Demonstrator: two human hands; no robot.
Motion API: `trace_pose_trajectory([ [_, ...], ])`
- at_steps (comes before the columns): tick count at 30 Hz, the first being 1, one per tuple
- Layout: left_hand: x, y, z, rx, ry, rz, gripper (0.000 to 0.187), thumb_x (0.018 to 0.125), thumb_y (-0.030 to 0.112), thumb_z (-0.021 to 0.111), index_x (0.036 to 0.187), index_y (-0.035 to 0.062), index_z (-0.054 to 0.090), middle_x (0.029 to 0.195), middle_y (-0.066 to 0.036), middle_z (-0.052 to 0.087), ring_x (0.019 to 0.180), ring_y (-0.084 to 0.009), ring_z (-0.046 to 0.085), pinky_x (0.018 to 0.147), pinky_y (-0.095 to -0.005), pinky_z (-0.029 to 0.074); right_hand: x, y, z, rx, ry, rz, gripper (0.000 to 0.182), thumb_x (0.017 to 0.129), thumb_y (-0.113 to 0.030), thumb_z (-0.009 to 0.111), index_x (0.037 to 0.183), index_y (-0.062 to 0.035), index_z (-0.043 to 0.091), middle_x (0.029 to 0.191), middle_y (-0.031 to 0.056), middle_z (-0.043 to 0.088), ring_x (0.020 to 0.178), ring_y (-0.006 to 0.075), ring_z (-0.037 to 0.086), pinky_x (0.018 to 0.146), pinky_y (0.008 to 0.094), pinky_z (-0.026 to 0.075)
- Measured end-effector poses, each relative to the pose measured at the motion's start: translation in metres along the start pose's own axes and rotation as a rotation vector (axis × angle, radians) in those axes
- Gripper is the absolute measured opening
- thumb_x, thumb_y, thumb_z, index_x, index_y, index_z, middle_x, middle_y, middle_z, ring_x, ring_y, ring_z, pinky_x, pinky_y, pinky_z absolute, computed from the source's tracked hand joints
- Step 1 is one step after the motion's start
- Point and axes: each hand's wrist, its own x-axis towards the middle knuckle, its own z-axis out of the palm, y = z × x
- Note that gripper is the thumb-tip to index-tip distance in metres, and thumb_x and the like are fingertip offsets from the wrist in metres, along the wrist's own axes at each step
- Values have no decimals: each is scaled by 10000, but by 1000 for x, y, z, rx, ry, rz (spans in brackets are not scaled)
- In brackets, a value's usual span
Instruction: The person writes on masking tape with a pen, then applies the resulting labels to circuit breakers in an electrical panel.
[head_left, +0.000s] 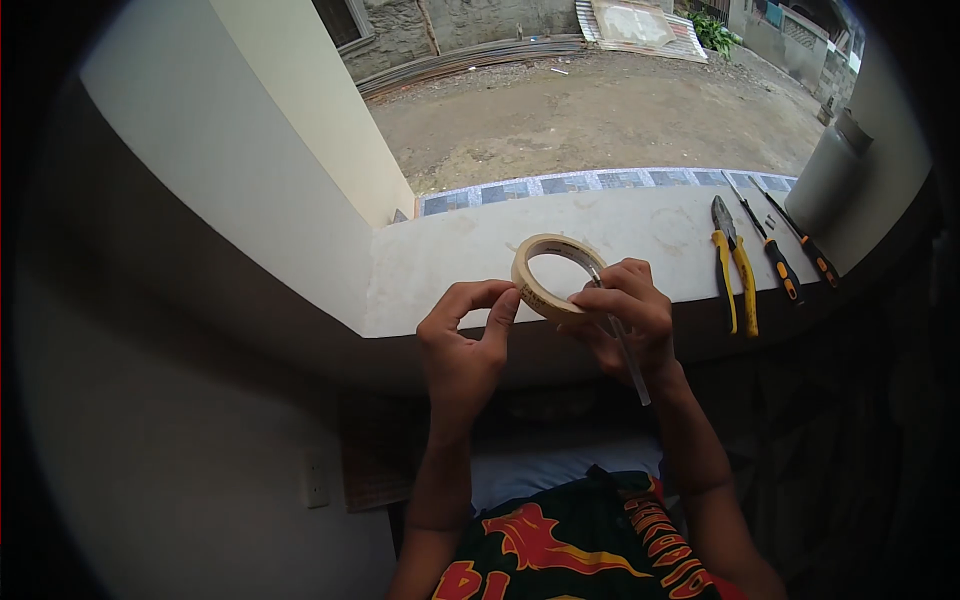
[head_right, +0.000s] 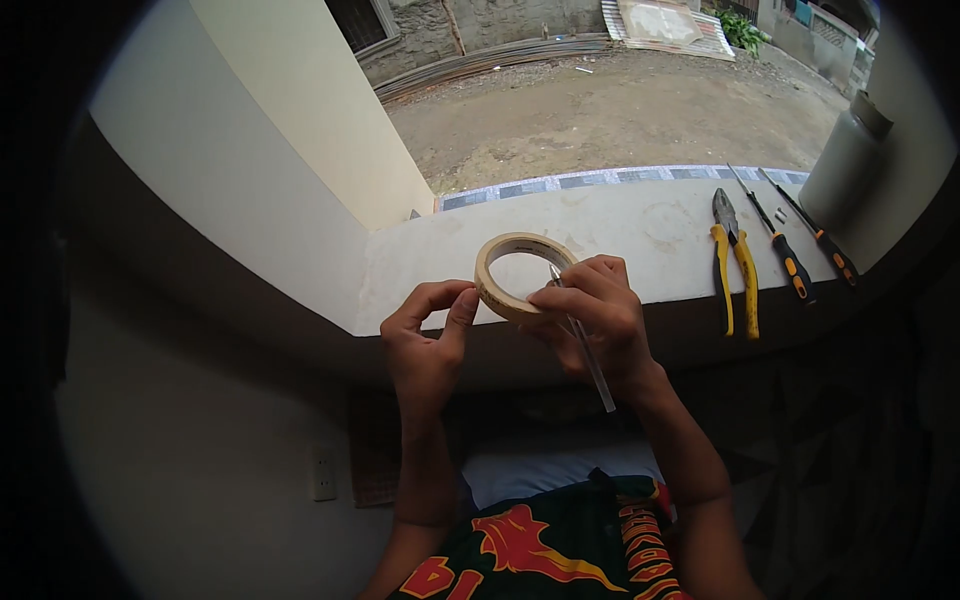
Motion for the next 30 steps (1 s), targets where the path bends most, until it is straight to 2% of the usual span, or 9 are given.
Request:
trace_pose_trajectory([
  [2,2,5,-4,-57,-97,-205,150,899,137,732,943,-5,712,866,-85,698,869,-166,674,792,-294,516,-2,-1,-4,11,-17,-16,385,608,-100,901,935,-71,700,779,56,639,721,205,597,755,355,414],
  [6,9,-11,-9,-48,-236,-185,219,872,135,755,1023,-4,680,989,-117,688,964,-196,653,875,-322,507,-6,7,-10,35,-45,-26,384,626,-114,899,956,-96,703,792,50,644,737,209,608,755,349,426],
  [9,19,-14,-14,-231,-314,238,494,781,183,829,1197,25,614,1359,-174,547,1322,-306,484,1108,-417,372,-6,21,-19,364,-139,188,370,676,-95,883,1005,-43,723,847,96,674,776,181,629,707,292,498],
  [12,33,-24,-12,-148,-489,429,550,742,202,862,1211,35,628,1329,-174,584,1360,-315,458,1134,-435,342,1,28,-19,549,-234,261,337,714,-78,854,1019,-30,720,854,97,676,773,162,627,711,295,494],
  [13,37,-32,-5,-245,-507,469,499,733,182,872,1165,37,669,1179,-161,673,1196,-279,604,1030,-390,453,3,30,-19,502,-291,271,340,739,-94,840,1048,-29,716,884,103,690,804,168,646,741,298,506],
  [17,34,-44,2,-261,-398,348,295,772,113,844,1021,20,716,917,-107,732,790,-159,705,676,-263,546,12,26,-7,263,-115,215,493,731,-156,861,1171,-33,675,956,110,711,933,203,668,820,321,521],
  [21,32,-42,3,-237,-407,298,294,774,112,844,1008,3,705,898,-109,719,766,-125,655,635,-240,498,10,6,-14,274,40,317,423,869,-223,751,1196,13,622,929,110,642,848,177,608,740,301,485],
  [23,33,-42,4,-226,-406,313,289,779,113,840,1002,-1,696,916,-120,721,787,-147,672,646,-245,509,14,-13,-8,616,204,308,296,895,-155,664,1105,38,584,907,121,603,820,158,572,713,286,459],
  [30,34,-47,17,-337,-409,348,307,756,79,832,1023,18,695,993,-136,738,861,-227,724,763,-314,580,25,-18,-4,611,22,265,184,780,12,624,956,30,572,822,138,651,697,143,607,625,260,473],
])
